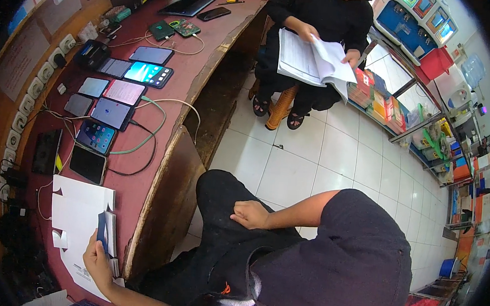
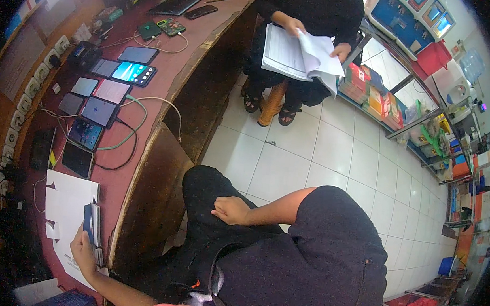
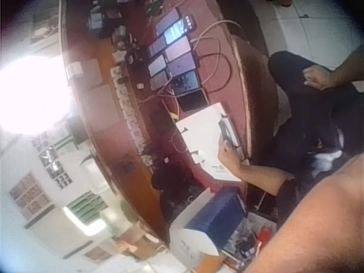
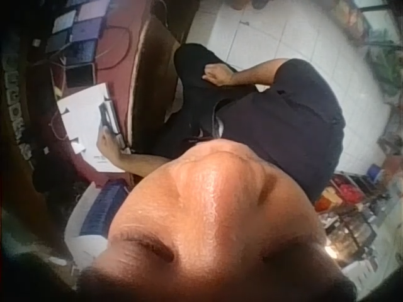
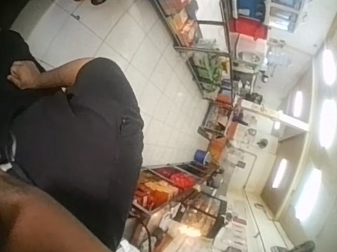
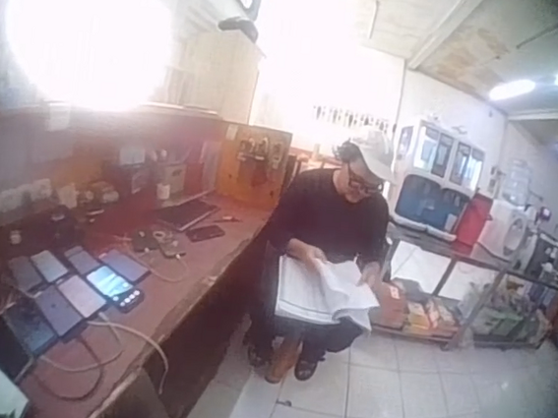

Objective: Assembling cardboard food boxes by folding and stacking them.

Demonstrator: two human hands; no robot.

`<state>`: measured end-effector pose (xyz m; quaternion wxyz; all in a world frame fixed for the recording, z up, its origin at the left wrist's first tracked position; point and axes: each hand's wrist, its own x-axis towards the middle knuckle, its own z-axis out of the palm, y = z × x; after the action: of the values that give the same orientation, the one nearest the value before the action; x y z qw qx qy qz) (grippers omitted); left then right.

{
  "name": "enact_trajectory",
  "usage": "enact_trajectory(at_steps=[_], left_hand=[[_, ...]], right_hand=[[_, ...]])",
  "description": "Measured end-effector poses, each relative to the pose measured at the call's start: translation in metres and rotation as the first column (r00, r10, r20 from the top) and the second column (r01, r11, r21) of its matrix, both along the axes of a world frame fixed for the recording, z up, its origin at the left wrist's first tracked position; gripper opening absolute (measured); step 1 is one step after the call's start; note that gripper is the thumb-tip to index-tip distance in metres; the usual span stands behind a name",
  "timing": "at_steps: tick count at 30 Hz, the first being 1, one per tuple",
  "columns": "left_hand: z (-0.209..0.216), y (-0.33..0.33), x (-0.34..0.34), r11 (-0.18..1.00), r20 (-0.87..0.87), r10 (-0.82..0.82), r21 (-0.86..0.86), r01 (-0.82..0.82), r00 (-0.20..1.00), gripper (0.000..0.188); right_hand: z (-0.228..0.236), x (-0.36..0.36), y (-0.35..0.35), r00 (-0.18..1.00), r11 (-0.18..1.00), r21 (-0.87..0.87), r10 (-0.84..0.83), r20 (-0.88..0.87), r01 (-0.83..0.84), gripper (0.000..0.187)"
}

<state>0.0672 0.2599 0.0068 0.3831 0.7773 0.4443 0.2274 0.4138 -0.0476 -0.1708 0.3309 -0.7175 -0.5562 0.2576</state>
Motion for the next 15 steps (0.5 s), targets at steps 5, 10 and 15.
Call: enact_trajectory(at_steps=[5, 10, 15], left_hand=[[-0.003, 0.001, -0.002, 1.0, 0.026, -0.008, -0.004, 0.008, 1.0, 0.041], [-0.004, 0.002, -0.004, 0.999, 0.047, -0.005, -0.034, 0.006, 0.999, 0.041], [-0.007, 0.004, -0.006, 0.999, 0.045, -0.012, -0.042, 0.013, 0.999, 0.04]], right_hand=[[-0.002, 0.0, -0.001, 0.999, 1.0, 0.014, 0.011, 0.031, -0.011, 0.035], [0.002, 0.001, -0.001, 1.0, 1.0, -0.009, 0.02, 0.019, -0.02, 0.034], [0.001, 0.001, 0.0, 0.999, 1.0, -0.001, 0.024, 0.033, -0.024, 0.033]])
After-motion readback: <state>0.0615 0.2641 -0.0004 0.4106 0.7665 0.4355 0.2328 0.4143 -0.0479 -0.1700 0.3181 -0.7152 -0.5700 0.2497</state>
